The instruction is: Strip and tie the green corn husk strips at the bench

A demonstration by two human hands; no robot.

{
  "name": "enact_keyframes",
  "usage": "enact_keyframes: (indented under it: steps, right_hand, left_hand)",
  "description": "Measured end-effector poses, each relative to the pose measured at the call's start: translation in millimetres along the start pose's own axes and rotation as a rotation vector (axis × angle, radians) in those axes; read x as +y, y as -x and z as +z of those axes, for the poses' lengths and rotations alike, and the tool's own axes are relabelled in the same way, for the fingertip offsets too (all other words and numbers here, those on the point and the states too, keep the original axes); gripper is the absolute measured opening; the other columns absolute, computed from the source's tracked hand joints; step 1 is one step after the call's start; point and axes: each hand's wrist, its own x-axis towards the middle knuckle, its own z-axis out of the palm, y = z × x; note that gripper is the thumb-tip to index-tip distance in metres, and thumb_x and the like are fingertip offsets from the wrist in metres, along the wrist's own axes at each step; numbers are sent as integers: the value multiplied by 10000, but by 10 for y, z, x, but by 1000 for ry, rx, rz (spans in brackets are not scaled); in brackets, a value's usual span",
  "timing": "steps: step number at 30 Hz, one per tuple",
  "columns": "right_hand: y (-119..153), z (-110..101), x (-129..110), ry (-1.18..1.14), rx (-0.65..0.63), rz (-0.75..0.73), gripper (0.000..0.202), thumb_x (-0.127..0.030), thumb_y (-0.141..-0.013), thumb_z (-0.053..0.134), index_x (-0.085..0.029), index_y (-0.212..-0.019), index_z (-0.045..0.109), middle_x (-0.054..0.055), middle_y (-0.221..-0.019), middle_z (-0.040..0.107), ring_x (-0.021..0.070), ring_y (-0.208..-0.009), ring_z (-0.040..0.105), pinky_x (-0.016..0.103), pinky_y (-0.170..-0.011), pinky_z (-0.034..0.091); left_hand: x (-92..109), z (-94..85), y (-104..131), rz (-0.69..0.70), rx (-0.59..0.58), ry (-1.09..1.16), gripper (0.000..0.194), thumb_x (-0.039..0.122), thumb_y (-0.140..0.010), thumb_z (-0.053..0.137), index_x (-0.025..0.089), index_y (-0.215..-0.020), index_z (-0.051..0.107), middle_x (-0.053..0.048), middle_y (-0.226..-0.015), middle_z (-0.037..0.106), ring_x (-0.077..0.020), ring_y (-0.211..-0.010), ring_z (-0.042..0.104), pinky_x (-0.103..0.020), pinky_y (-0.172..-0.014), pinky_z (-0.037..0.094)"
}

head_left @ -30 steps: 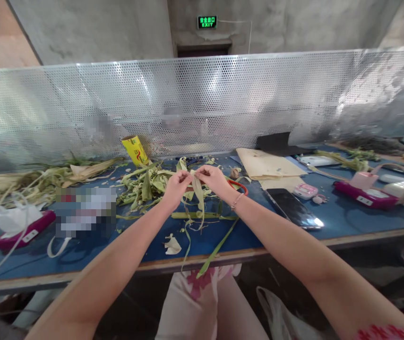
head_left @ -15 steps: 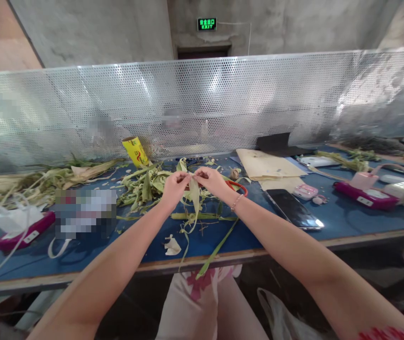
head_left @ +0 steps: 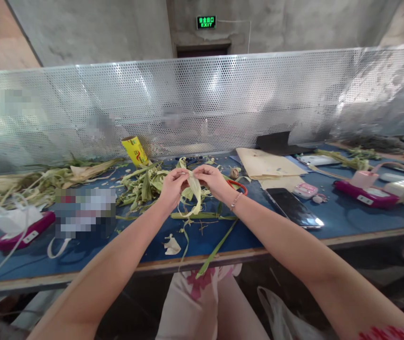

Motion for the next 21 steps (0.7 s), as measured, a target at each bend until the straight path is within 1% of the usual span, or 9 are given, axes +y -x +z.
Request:
enact_keyframes:
  steps: [3, 5, 7, 9, 11, 12, 14, 18, 21]
  right_hand:
    - [-14, -53, -75, 215, -15, -43, 103, -259, -673, 548, -172, -727, 557, -11, -647, 577, 93, -592, 542, 256, -639, 465]
    - [-27, -176, -172, 612, -60, -117, 121, -210, -704, 492, -161, -761, 587, 33, -718, 622, 121, -679, 573, 267, -696, 454]
    - [-35, -355, -288, 1081, 35, -180, 193, -147, -708, 435, -146, -786, 612, 87, -849, 643, 161, -829, 580, 284, -781, 418]
    - [-36, -535, -389, 1428, 51, 54, 223, -162, -698, 436, -111, -801, 627, 142, -857, 647, 213, -857, 589, 296, -746, 421]
    - [-32, -659, -444, 1633, -111, 370, 274, -211, -683, 468, -82, -858, 634, 187, -919, 636, 255, -870, 592, 303, -688, 433]
    - [-30, -691, -450, 1672, -237, 533, 295, -230, -679, 485, -84, -887, 636, 189, -943, 633, 257, -881, 592, 296, -672, 437]
    - [-30, -700, -428, 1677, -313, 637, 311, -239, -649, 522, -90, -893, 646, 178, -925, 643, 256, -858, 602, 290, -643, 444]
    - [-36, -632, -338, 1674, -312, 648, 406, -313, -667, 502, -91, -983, 624, 176, -1015, 618, 255, -891, 598, 305, -650, 458]
    - [-44, -625, -302, 1658, -318, 656, 410, -307, -641, 537, -96, -981, 628, 169, -993, 628, 253, -886, 602, 303, -650, 463]
  left_hand:
    - [14, -1, -1, 14, -7, 19, 126, 174, -546, 640, 156, -645, 564, 27, -571, 575, -74, -509, 529, -222, -541, 444]
    - [29, -23, -21, 42, 19, 13, 125, 168, -542, 638, 153, -638, 558, 36, -538, 548, -69, -489, 510, -208, -511, 427]
    - [47, -67, -60, 76, 82, 0, 118, 168, -556, 621, 155, -647, 546, 46, -518, 520, -62, -469, 487, -195, -485, 406]
    - [63, -125, -114, 84, 164, -9, 115, 162, -572, 594, 163, -660, 520, 47, -545, 520, -63, -471, 486, -193, -475, 396]
    - [77, -181, -168, 78, 273, -19, 105, 149, -590, 561, 170, -660, 487, 48, -566, 514, -62, -481, 487, -186, -475, 395]
    - [84, -204, -190, 84, 312, -15, 106, 136, -596, 547, 173, -657, 468, 51, -571, 508, -59, -491, 490, -183, -493, 405]
    - [98, -234, -222, 76, 333, 9, 121, 126, -614, 519, 185, -665, 426, 51, -592, 510, -67, -523, 518, -198, -538, 440]
    - [120, -250, -240, -14, 318, 77, 152, 116, -668, 438, 209, -709, 326, 34, -629, 551, -123, -588, 596, -290, -582, 496]
    - [122, -261, -251, -73, 312, 80, 166, 109, -700, 401, 222, -770, 302, 28, -622, 562, -149, -567, 615, -318, -550, 506]
